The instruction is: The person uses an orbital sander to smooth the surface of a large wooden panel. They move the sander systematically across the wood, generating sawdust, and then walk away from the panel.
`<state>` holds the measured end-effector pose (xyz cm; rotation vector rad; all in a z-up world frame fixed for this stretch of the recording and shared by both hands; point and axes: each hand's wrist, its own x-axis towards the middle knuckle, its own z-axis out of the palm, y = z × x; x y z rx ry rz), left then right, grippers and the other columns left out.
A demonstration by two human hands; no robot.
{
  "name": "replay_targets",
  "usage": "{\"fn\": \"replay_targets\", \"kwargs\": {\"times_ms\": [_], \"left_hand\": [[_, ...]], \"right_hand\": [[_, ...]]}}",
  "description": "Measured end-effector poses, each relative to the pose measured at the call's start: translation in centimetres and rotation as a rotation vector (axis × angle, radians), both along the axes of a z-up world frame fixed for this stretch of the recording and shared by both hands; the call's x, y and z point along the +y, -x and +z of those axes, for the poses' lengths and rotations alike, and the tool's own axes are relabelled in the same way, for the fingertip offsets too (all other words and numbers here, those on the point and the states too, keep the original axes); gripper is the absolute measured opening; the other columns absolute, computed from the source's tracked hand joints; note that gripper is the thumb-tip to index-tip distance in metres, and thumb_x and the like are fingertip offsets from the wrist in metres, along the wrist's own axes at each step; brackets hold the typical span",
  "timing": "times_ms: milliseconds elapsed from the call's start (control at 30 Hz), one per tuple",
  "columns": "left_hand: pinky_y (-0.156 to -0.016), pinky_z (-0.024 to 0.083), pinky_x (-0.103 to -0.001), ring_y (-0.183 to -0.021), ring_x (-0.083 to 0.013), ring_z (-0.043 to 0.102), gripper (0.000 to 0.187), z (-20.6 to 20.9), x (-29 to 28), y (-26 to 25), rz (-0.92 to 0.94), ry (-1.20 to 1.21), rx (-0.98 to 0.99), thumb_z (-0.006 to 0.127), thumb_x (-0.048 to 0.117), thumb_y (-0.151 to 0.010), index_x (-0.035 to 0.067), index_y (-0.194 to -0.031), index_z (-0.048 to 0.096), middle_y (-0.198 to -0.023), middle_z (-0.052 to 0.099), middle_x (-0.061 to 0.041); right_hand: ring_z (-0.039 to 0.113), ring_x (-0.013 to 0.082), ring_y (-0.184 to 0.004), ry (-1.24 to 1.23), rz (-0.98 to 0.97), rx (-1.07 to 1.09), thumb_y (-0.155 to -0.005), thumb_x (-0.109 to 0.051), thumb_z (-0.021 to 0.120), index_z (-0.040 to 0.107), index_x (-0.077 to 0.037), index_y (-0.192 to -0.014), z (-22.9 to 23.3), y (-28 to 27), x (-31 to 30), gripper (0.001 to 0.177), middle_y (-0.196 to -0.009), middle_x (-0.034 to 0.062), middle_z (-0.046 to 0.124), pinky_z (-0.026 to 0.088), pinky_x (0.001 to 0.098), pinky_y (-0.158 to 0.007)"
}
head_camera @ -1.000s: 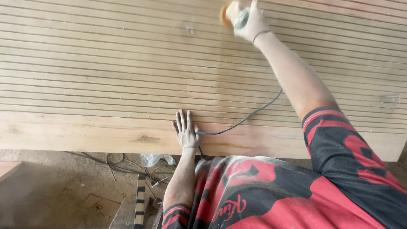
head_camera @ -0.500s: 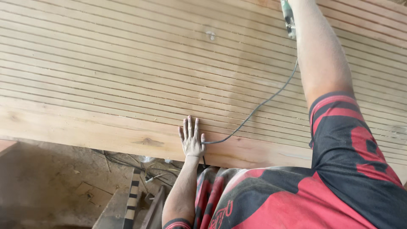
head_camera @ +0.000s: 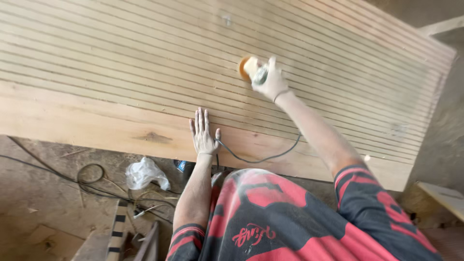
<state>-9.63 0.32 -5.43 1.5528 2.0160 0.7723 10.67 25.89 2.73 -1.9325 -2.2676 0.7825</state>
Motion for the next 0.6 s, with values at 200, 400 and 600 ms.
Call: {"fn": "replay_targets", "kwargs": {"times_ms": [200, 400, 600], "left_hand": [[-0.132, 0.007, -0.05, -0.161, -0.0326, 0.016, 0.082, -0.7, -0.3, 0.8, 0.027, -0.109, -0.057, 0.044, 0.051, -0.1, 0.005, -0.165, 0.023, -0.173, 0.019, -0.017], [-0.133, 0.008, -0.05, -0.162, -0.0307, 0.016, 0.08, -0.3, -0.9, 0.9, 0.038, -0.176, -0.127, 0.045, 0.051, -0.101, 0.007, -0.165, 0.024, -0.173, 0.02, -0.015], [-0.13, 0.005, -0.05, -0.161, -0.0302, 0.013, 0.078, -0.1, 0.1, 0.9, 0.0, 0.001, -0.024, 0.048, 0.048, -0.099, 0.01, -0.164, 0.026, -0.172, 0.019, -0.014]], "right_hand": [[0.068, 0.045, -0.101, 0.158, 0.012, -0.115, -0.065, -0.032, 0.091, 0.037, -0.009, -0.134, 2.0, 1.0, -11.9, 0.091, -0.109, 0.0253, 0.069, 0.057, 0.0524, -0.083], [0.07, 0.0447, -0.097, 0.076, 0.276, -0.082, -0.066, -0.033, 0.09, 0.036, -0.005, -0.133, 1.6, 1.2, -17.4, 0.09, -0.107, 0.0273, 0.067, 0.058, 0.0515, -0.082], [0.072, 0.0404, -0.096, 0.066, 0.165, 0.081, -0.066, -0.028, 0.089, 0.042, -0.007, -0.126, 1.7, 0.4, -10.4, 0.079, -0.107, 0.0195, 0.074, 0.06, 0.0473, -0.079]]}}
